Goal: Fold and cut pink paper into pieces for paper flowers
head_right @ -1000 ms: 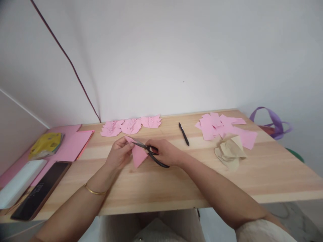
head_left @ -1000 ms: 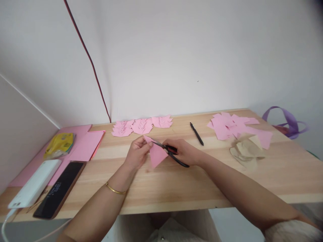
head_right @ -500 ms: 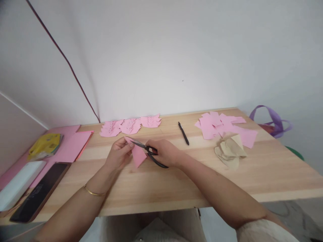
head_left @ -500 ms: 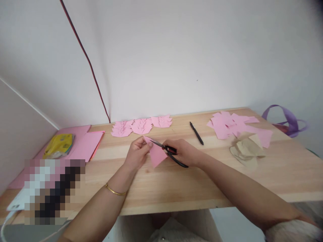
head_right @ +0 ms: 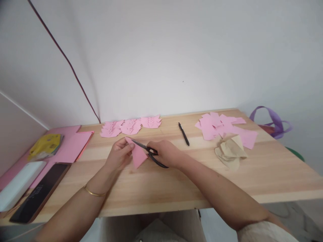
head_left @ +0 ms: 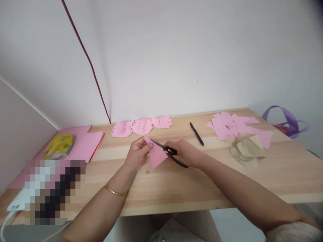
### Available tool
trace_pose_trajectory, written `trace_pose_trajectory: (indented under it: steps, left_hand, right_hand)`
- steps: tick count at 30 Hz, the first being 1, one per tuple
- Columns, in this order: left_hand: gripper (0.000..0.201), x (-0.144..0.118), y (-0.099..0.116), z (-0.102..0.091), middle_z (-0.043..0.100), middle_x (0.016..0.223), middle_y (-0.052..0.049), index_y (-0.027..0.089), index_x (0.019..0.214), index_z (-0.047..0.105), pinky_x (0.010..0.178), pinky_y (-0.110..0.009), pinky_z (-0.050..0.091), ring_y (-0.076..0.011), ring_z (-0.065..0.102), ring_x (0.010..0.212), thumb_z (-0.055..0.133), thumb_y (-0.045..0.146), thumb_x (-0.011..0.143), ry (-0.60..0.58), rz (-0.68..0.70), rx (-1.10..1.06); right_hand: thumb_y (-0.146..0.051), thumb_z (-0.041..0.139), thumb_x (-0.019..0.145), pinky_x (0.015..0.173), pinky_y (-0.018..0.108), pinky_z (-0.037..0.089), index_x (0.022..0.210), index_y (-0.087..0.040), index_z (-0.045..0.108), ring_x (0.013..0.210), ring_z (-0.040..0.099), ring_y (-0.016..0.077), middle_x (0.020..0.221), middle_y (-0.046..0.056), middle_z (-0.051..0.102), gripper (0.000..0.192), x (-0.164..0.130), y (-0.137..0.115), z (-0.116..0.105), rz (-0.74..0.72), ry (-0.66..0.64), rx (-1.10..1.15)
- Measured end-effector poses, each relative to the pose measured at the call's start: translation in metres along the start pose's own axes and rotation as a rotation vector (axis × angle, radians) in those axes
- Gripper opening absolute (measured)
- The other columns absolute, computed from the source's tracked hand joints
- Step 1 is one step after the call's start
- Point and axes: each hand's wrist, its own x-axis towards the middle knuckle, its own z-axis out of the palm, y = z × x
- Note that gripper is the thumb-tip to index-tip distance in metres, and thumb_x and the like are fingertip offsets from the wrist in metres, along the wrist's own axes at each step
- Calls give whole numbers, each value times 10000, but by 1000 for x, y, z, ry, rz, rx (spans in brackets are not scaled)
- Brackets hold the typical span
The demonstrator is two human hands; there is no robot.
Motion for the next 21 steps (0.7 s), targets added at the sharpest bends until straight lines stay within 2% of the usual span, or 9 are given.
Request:
trace_pose_trajectory:
  steps: [10, 21]
  left_hand:
    - [161, -1, 1, 0, 654, 695, -4, 155, 736, 654, 594, -211, 417, -99, 558, 608, 749, 245, 643, 26, -27, 35]
    - [137, -3, -4, 3, 662, 686, -18, 140, 747, 665, 593, -210, 433, -103, 578, 608, 738, 219, 662, -82, -79, 37]
  right_hand:
    - [-406, 562, 791, 528, 211, 293, 859, -181, 540, 551, 408, 100, 649, -21, 489, 236, 1, 2, 5, -17, 39, 24]
    - [-477, 517, 823, 525, 211, 302, 915, -170, 564, 557, 437, 109, 633, -17, 503, 324, 0, 2, 7, -9, 8, 88]
